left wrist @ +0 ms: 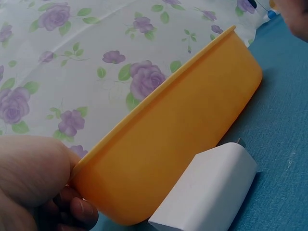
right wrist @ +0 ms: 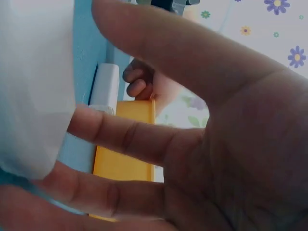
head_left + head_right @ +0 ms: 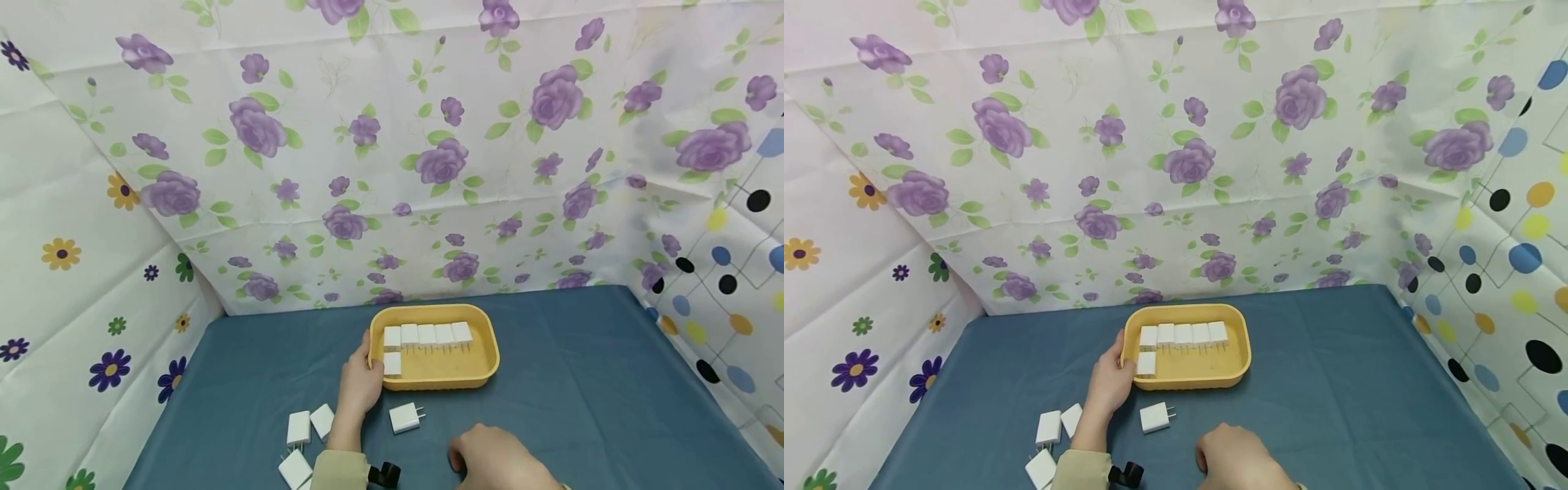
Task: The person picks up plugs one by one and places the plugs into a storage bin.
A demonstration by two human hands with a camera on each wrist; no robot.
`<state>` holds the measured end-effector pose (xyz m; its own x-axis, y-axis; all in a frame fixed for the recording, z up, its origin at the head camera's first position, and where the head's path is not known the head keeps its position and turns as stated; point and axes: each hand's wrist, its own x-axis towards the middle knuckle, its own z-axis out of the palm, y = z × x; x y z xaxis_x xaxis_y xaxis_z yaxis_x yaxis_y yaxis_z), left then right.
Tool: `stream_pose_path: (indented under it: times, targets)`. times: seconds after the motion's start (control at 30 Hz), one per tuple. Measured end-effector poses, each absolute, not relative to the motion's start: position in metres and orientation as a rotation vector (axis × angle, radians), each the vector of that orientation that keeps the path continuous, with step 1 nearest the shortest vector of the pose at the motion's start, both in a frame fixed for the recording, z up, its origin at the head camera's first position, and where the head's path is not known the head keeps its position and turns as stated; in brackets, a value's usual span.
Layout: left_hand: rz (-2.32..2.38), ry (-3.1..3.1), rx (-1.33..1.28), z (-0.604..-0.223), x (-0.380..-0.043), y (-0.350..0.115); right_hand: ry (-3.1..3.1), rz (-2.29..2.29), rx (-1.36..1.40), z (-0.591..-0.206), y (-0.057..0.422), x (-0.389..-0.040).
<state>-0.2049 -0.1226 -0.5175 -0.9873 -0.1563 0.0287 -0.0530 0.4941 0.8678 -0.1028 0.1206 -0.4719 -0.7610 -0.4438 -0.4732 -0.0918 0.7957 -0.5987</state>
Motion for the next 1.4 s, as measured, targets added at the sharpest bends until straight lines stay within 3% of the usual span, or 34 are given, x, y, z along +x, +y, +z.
stream_pose_path:
  times: [0.27, 0.63, 1.4]
  targets:
    - [-1.514, -2.638, 0.190, -0.515, -0.205, -0.123, 2.328, -0.799, -0.500, -0.475, 0.111, -0.097]
    - [-1.529, -2.630, 0.205, -0.516, -0.202, -0.123, 2.358, -0.726, -0.368, -0.474, 0.108, -0.103]
    - [-1.534, -2.634, 0.206, -0.514, -0.205, -0.122, 2.443, -0.564, -0.415, -0.474, 0.114, -0.116]
